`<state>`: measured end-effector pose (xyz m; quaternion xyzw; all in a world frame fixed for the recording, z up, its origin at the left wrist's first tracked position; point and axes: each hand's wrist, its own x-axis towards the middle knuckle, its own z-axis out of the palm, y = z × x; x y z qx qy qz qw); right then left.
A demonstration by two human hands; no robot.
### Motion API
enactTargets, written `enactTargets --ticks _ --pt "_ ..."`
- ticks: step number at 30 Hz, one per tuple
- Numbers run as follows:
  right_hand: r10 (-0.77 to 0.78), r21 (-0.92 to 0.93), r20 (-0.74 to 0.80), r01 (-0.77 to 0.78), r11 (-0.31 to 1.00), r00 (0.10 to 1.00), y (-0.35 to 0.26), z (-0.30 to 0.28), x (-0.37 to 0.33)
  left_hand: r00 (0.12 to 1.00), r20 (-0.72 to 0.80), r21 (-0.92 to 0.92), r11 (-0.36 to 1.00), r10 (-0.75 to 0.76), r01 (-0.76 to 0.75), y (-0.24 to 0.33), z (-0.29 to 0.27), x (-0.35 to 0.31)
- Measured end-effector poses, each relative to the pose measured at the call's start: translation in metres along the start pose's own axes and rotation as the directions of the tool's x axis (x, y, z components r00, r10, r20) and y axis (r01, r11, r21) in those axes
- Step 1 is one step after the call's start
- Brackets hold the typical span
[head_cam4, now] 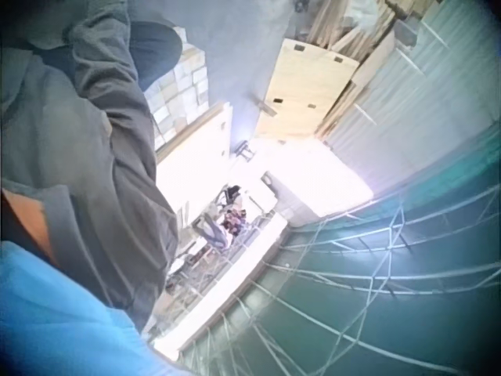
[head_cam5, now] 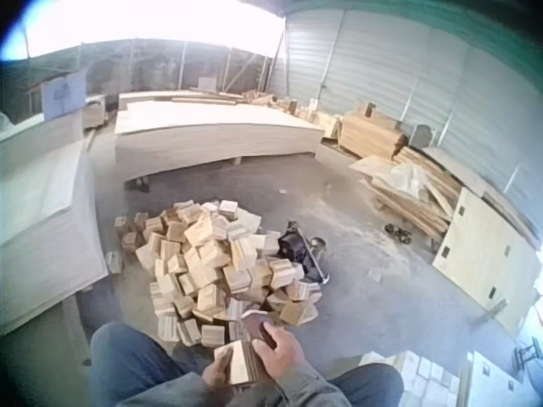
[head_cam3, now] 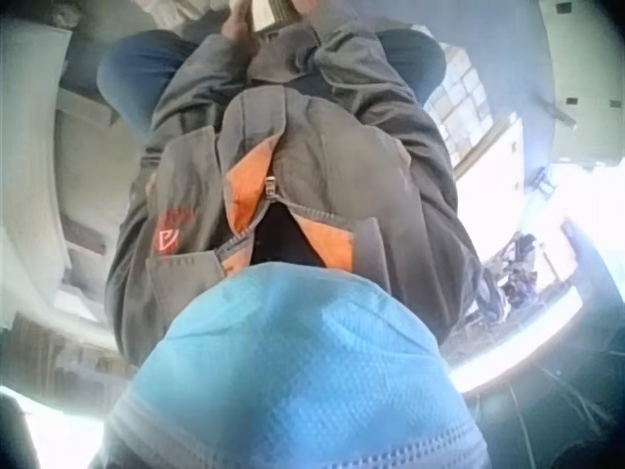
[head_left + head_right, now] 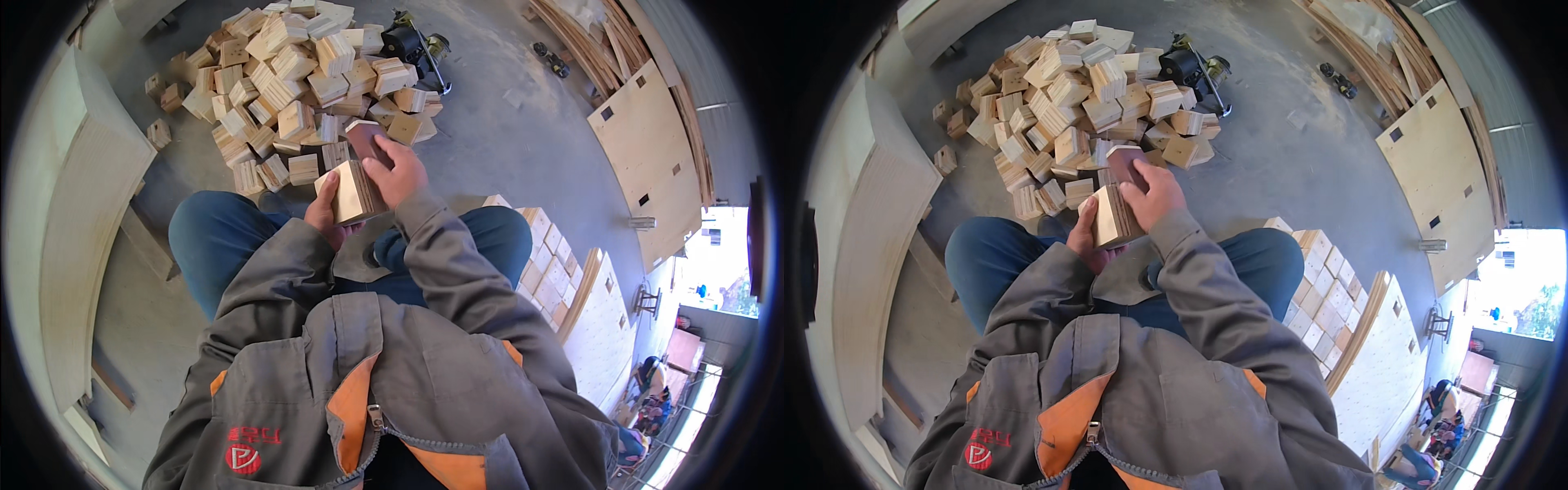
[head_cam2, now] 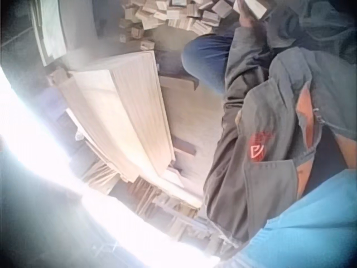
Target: The person sits on the floor and sands small wooden blocks one at a time using a sanding block. They rotate each block to sand multiple faces, then place the finished pieces into a growing stack on the floor.
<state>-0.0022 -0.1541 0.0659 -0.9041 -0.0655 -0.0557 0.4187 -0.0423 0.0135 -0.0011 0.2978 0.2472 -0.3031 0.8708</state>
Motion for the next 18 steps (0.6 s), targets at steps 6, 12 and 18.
enactTargets --ticks 6,12,18 --pt "-0.292 0.011 -0.012 0.293 0.956 0.956 -0.025 -0.003 -0.069 0.983 0.148 -0.077 0.992 0.111 -0.101 0.002 -0.028 -0.011" --pt "-0.361 0.006 0.028 0.361 0.932 0.932 -0.045 -0.011 -0.088 0.974 0.184 -0.164 0.981 0.131 -0.101 0.005 -0.026 -0.017" --pt "-0.082 0.110 -0.029 0.084 0.990 0.996 -0.007 0.003 -0.029 0.995 -0.079 0.143 0.988 0.068 -0.056 0.001 -0.002 -0.048"
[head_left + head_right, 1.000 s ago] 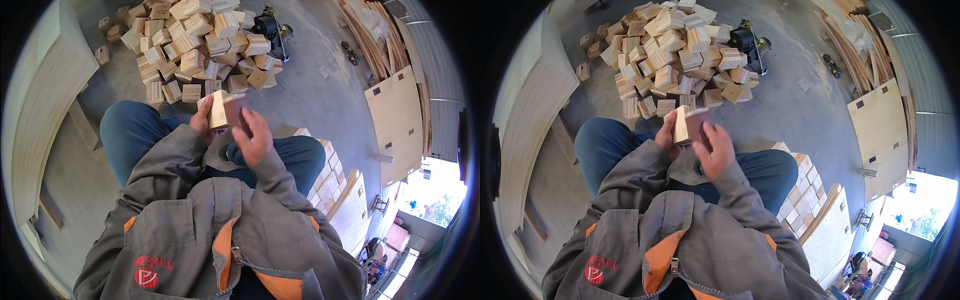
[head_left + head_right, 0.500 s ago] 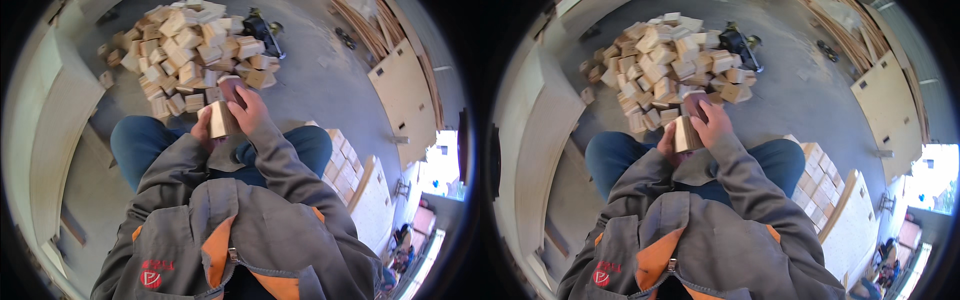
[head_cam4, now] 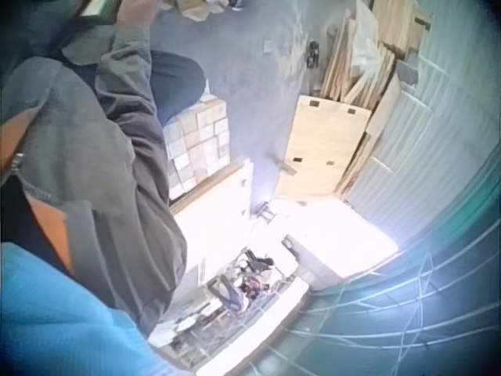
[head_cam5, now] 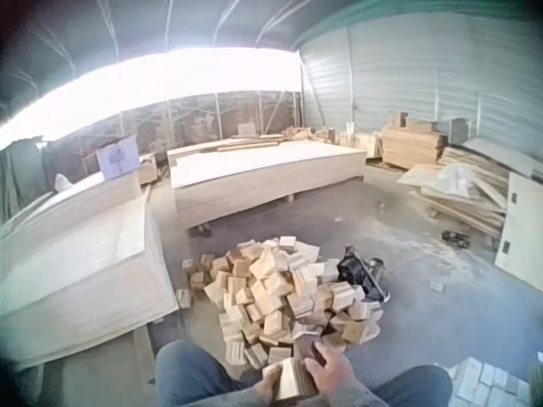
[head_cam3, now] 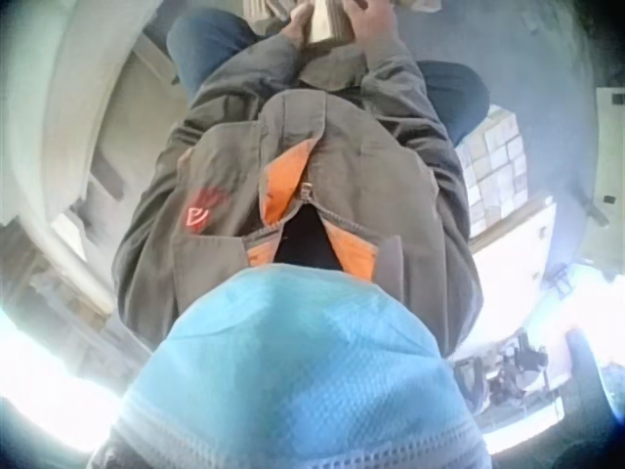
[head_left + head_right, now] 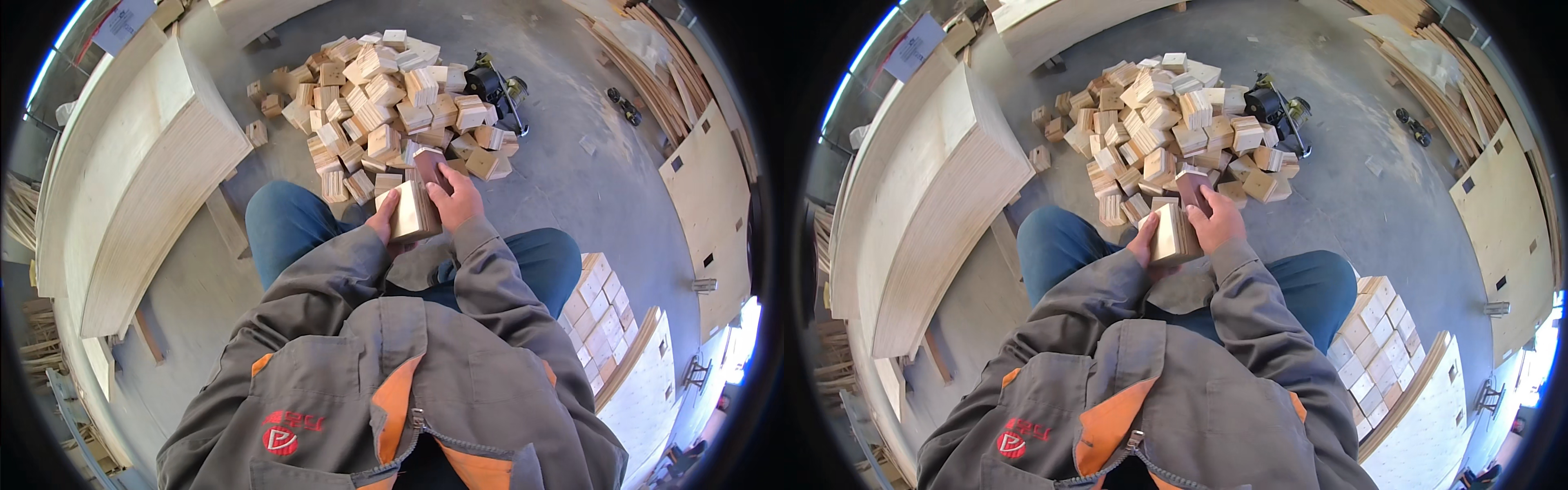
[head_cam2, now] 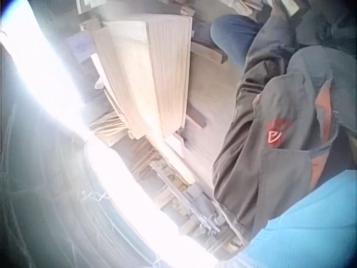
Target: The person sits on the floor and sands small wooden blocks one at a time using a sanding block. They rotate each block to sand multiple faces, then place the finished pieces into a growing stack on the floor.
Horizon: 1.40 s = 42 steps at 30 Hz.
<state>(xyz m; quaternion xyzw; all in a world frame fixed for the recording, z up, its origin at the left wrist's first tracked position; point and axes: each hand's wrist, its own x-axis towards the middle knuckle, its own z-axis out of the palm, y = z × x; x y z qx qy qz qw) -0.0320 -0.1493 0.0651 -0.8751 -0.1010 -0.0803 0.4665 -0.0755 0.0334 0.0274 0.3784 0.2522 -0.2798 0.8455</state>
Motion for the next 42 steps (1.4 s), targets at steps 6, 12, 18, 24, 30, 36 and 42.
enactTargets --ticks 6,12,18,24,30,36,42 --pt "-0.186 0.076 0.045 0.182 0.980 0.982 -0.046 -0.021 -0.037 0.993 0.068 -0.162 0.983 0.098 -0.086 0.004 0.002 -0.025" --pt "-0.225 0.030 0.089 0.223 0.974 0.970 -0.043 -0.021 -0.054 0.990 0.114 -0.215 0.975 0.077 -0.051 -0.009 -0.007 -0.005" --pt "0.041 -0.072 0.059 -0.037 0.997 0.997 0.010 0.019 0.008 0.996 -0.025 -0.034 0.996 -0.081 0.080 -0.007 -0.015 0.018" --pt "-0.059 -0.061 0.083 0.065 0.996 0.995 0.001 0.003 -0.016 0.997 0.070 -0.198 0.980 -0.021 0.035 -0.007 -0.012 0.037" --pt "-0.123 -0.110 0.161 0.142 0.984 0.979 -0.046 -0.016 -0.064 1.000 0.003 -0.282 0.959 0.021 -0.019 0.003 -0.008 0.045" --pt "-0.028 -0.138 0.110 0.043 0.990 0.994 -0.006 0.017 0.018 0.996 -0.014 -0.244 0.967 -0.086 0.081 0.004 -0.006 0.036" --pt "0.002 -0.050 0.133 0.005 0.999 0.991 -0.010 0.015 0.016 0.999 -0.025 -0.237 0.971 -0.038 0.031 -0.003 -0.016 0.035"
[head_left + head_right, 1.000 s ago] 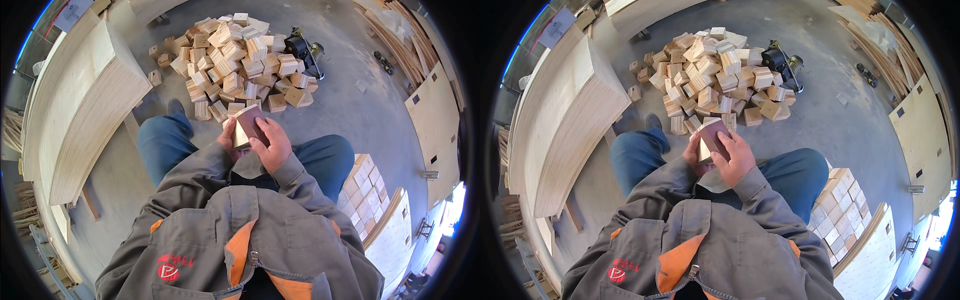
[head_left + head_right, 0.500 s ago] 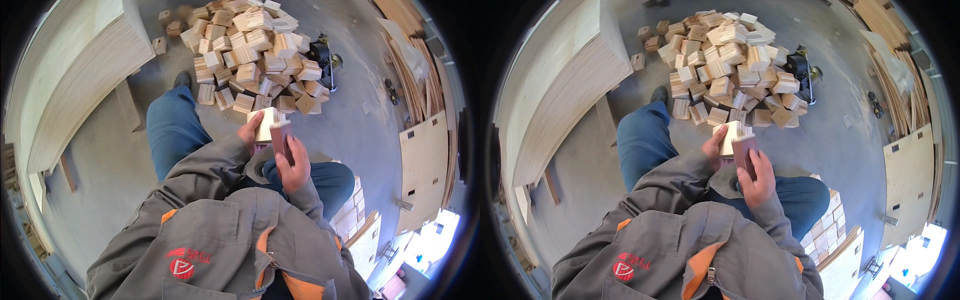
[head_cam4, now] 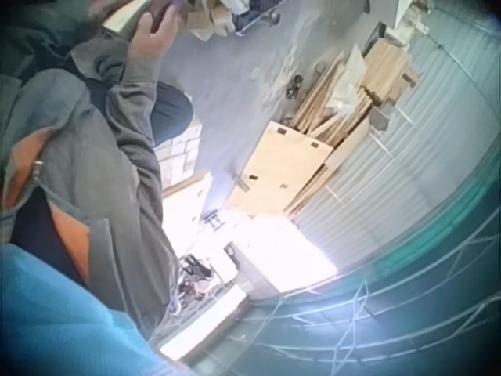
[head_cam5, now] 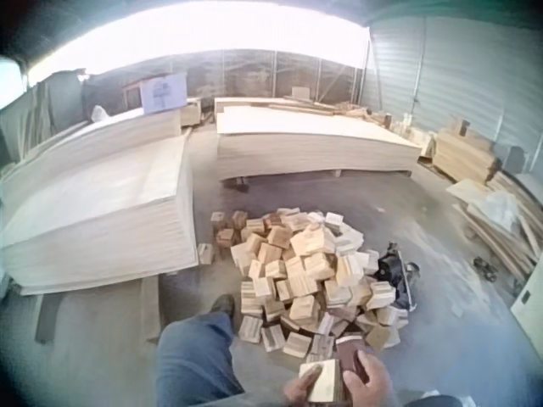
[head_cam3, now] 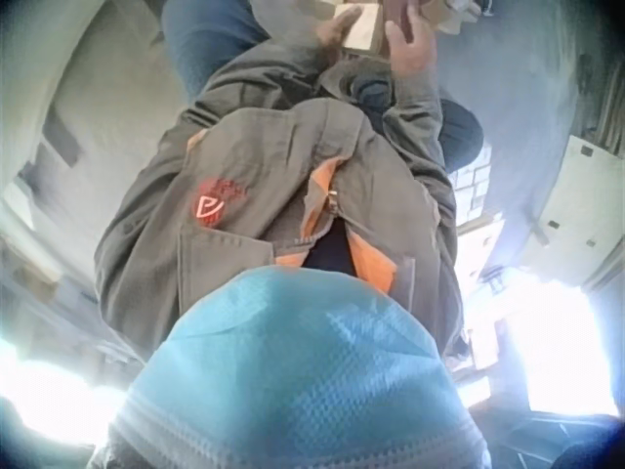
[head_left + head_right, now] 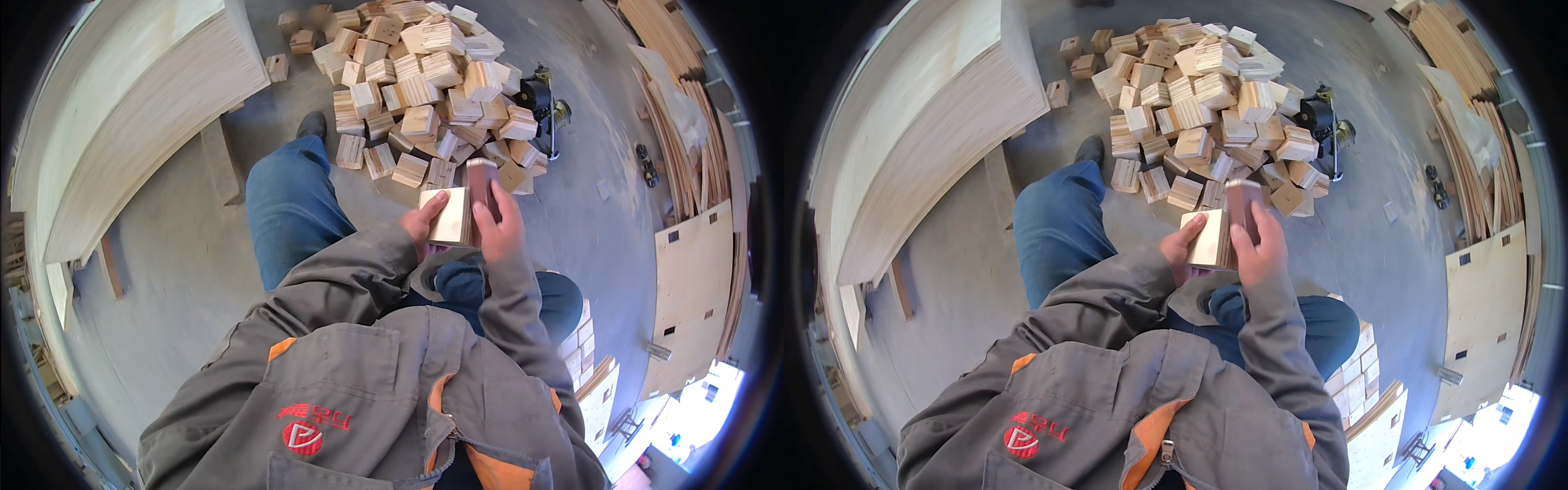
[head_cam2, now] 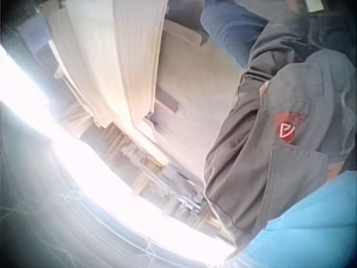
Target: The person sits on the floor and sands small wooden blocks one at a time using a sanding block. They rotate each block to sand multiple faces, then place the finished pieces into a growing stack on the floor.
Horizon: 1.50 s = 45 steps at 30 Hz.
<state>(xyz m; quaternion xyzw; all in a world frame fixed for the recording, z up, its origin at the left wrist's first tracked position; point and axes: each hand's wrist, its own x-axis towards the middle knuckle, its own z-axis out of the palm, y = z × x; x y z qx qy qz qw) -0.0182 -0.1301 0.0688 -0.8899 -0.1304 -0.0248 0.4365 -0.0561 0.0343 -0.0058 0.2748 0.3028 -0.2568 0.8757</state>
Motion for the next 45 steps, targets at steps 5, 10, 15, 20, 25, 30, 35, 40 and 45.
enactTargets --ticks 5,10,15,20,25,30,35,40,45 --pt "-0.189 -0.070 0.091 0.195 0.978 0.978 -0.035 -0.007 -0.075 0.996 0.037 -0.054 0.995 0.081 -0.079 0.005 -0.022 0.016" --pt "-0.176 -0.073 0.024 0.177 0.981 0.984 -0.025 0.004 -0.051 0.989 0.126 -0.074 0.995 0.078 -0.069 0.007 -0.020 0.008" --pt "0.041 -0.081 -0.022 -0.043 0.996 0.999 0.023 0.018 0.027 0.996 0.086 0.015 0.999 0.036 -0.038 0.009 -0.009 0.000" --pt "0.024 -0.016 -0.021 -0.025 1.000 0.999 0.012 0.011 -0.004 0.983 0.167 -0.012 0.997 0.072 -0.071 0.009 -0.015 -0.002" --pt "-0.164 -0.074 0.068 0.169 0.983 0.984 -0.028 -0.007 -0.074 0.990 0.123 -0.020 0.998 0.063 -0.061 0.013 -0.017 0.005" --pt "-0.137 -0.108 -0.010 0.135 0.985 0.991 -0.005 0.000 -0.044 0.991 0.120 -0.058 0.997 0.053 -0.046 0.007 -0.008 0.005" --pt "0.289 0.130 -0.007 -0.286 0.949 0.957 0.051 0.004 0.017 0.980 0.196 0.068 0.998 -0.009 -0.004 0.003 -0.004 0.000" --pt "0.006 -0.018 -0.078 -0.007 1.000 0.997 0.026 0.003 -0.029 0.975 0.209 0.017 0.996 0.079 -0.085 0.008 -0.010 -0.005" --pt "-0.110 -0.117 0.046 0.115 0.986 0.993 -0.015 -0.008 -0.090 0.994 0.094 0.008 0.999 0.050 -0.051 0.007 -0.013 0.004"
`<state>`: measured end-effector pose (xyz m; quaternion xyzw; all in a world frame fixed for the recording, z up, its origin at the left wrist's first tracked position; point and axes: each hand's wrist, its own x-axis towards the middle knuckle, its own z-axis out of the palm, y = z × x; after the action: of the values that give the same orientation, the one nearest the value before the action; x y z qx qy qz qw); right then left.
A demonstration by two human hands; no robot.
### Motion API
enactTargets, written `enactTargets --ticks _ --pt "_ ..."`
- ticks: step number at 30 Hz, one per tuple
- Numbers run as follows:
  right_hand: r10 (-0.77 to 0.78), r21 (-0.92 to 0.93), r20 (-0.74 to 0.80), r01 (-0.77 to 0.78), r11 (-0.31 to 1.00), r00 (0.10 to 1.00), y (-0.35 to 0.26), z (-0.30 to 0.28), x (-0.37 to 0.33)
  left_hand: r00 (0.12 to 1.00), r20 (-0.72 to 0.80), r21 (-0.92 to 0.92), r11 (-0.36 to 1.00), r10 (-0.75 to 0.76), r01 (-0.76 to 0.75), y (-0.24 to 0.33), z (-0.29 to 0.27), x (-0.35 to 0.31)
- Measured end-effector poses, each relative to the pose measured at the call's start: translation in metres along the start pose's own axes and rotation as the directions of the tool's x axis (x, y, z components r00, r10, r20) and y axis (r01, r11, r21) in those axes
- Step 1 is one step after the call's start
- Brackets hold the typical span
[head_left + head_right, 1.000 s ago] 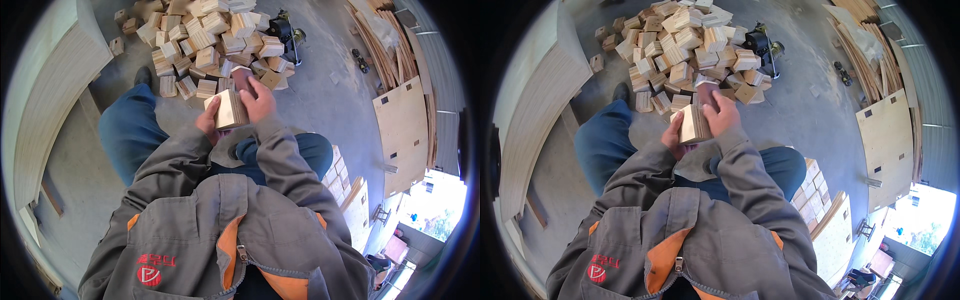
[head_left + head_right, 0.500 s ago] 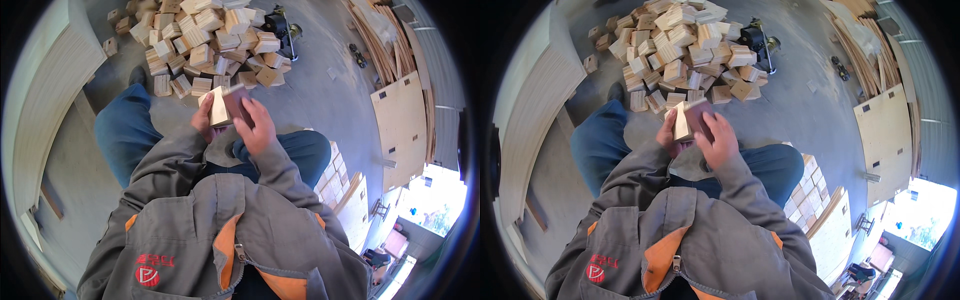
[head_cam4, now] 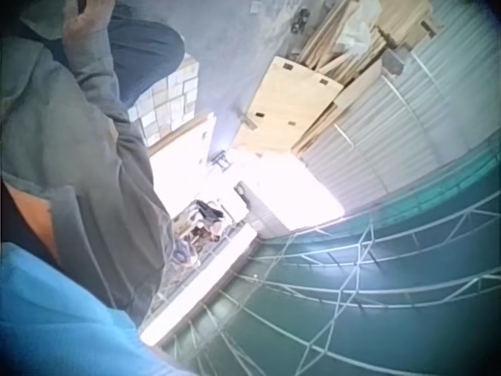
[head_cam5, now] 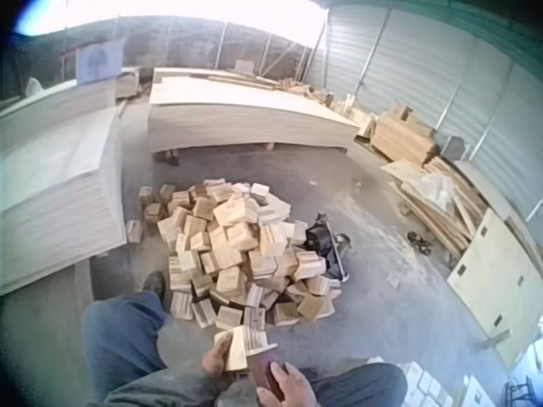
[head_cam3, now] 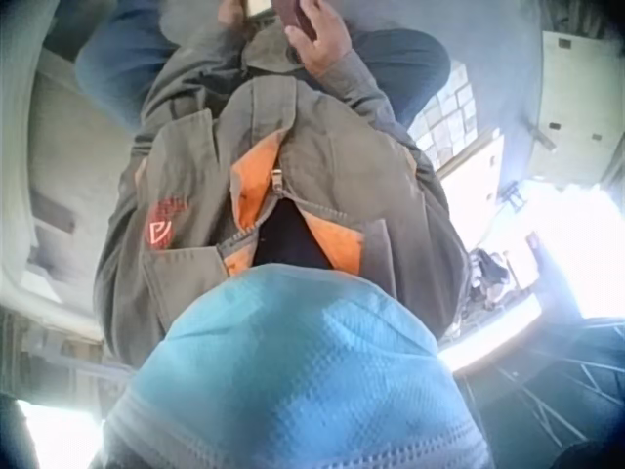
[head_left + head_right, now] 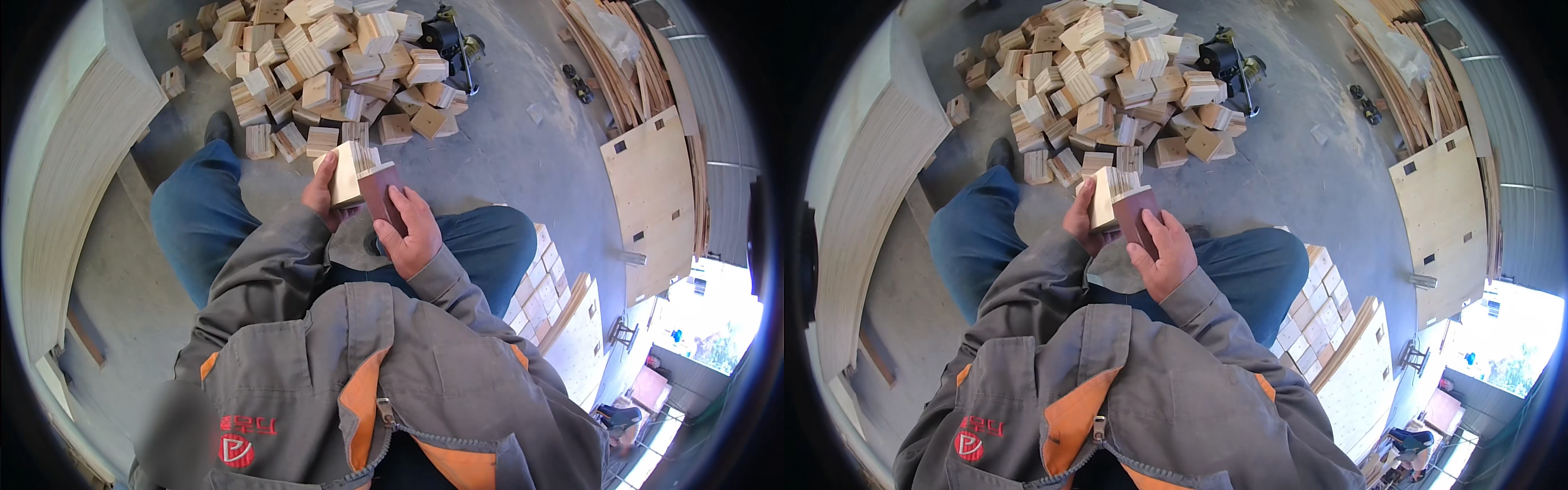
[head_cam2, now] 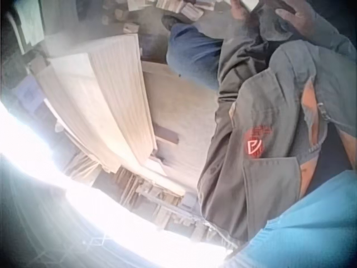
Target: The person sits on the floor and sands small wooden blocks one at a time using a sanding block. They rotate each block to sand multiple faces, then place the finished pieces into a growing stack on the floor.
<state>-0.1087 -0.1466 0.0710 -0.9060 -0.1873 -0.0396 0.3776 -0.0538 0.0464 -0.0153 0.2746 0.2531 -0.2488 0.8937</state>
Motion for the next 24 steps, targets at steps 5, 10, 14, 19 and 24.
enactTargets --ticks 5,10,14,19,24 --pt "0.017 -0.017 -0.101 -0.019 1.000 0.995 0.026 0.011 0.046 0.999 0.016 0.002 0.999 -0.050 0.050 -0.002 0.009 0.002" --pt "0.279 0.057 -0.063 -0.275 0.960 0.958 0.052 0.017 0.092 0.998 0.002 0.067 0.996 -0.055 0.055 -0.004 0.010 -0.001" --pt "0.116 0.090 -0.066 -0.110 0.990 0.991 0.033 0.013 0.054 1.000 0.011 0.067 0.997 -0.029 0.028 -0.001 0.002 -0.002" --pt "0.017 0.078 0.019 -0.019 0.997 1.000 -0.001 -0.005 0.000 0.998 -0.061 0.039 0.999 0.007 -0.005 -0.001 0.004 0.004" --pt "0.041 0.075 -0.081 -0.035 0.997 0.996 0.026 0.006 0.048 0.998 -0.017 0.050 0.997 -0.057 0.058 -0.006 0.014 0.004"
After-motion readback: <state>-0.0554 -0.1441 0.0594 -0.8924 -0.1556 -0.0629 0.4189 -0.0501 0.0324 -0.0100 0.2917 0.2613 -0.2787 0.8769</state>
